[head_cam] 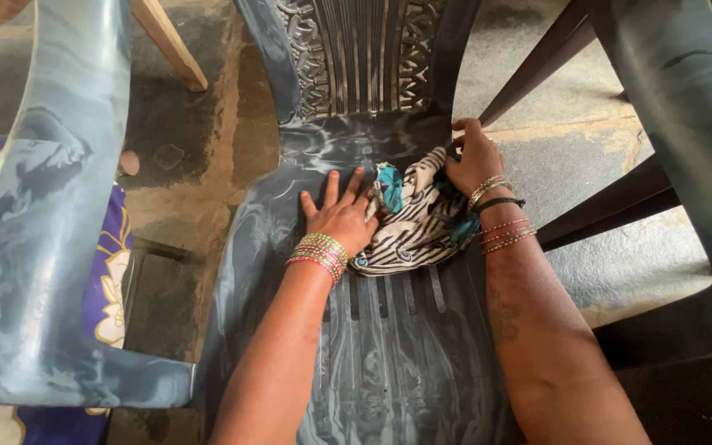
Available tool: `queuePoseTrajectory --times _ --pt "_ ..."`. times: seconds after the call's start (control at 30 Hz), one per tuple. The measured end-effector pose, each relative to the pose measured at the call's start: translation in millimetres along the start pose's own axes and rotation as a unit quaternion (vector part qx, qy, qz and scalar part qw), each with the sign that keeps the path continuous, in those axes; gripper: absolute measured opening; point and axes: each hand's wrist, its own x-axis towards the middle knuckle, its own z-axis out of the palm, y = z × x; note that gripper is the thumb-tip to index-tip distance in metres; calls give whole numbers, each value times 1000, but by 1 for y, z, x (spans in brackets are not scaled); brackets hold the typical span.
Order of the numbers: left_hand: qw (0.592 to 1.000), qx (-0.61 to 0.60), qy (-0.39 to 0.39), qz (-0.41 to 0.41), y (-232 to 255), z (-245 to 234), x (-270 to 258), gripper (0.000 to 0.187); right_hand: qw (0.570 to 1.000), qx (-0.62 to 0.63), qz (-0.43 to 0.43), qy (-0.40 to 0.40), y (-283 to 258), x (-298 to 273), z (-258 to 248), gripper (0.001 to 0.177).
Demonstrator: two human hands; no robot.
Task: The person wipes the seat, backrest, and underside of a plastic chair with a cloth by hand.
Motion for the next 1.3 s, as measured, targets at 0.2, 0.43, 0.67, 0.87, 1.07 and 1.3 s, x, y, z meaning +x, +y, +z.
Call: queuePoseTrajectory --times 0.2,0.43,0.67,0.87,1.07,1.3 --pt "990 15 84 -109 -43 -15 0 62 1000 -7 19 -7 -7 0 0 63" --pt "993 36 18 -108 -29 -5 -21 64 1000 -10 11 0 -5 -1 1 64" --pt "997 -48 -28 57 15 11 -36 70 1000 -19 20 2 -2 3 4 70" --pt "993 -42 -47 97 11 21 -23 62 999 -29 -40 23 -2 -1 13 89" --pt "978 -178 45 96 -27 38 13 101 984 -134 -25 -114 -16 -7 34 146" --pt "954 -286 35 83 -42 44 31 103 961 -96 -175 -192 -15 -31 89 102"
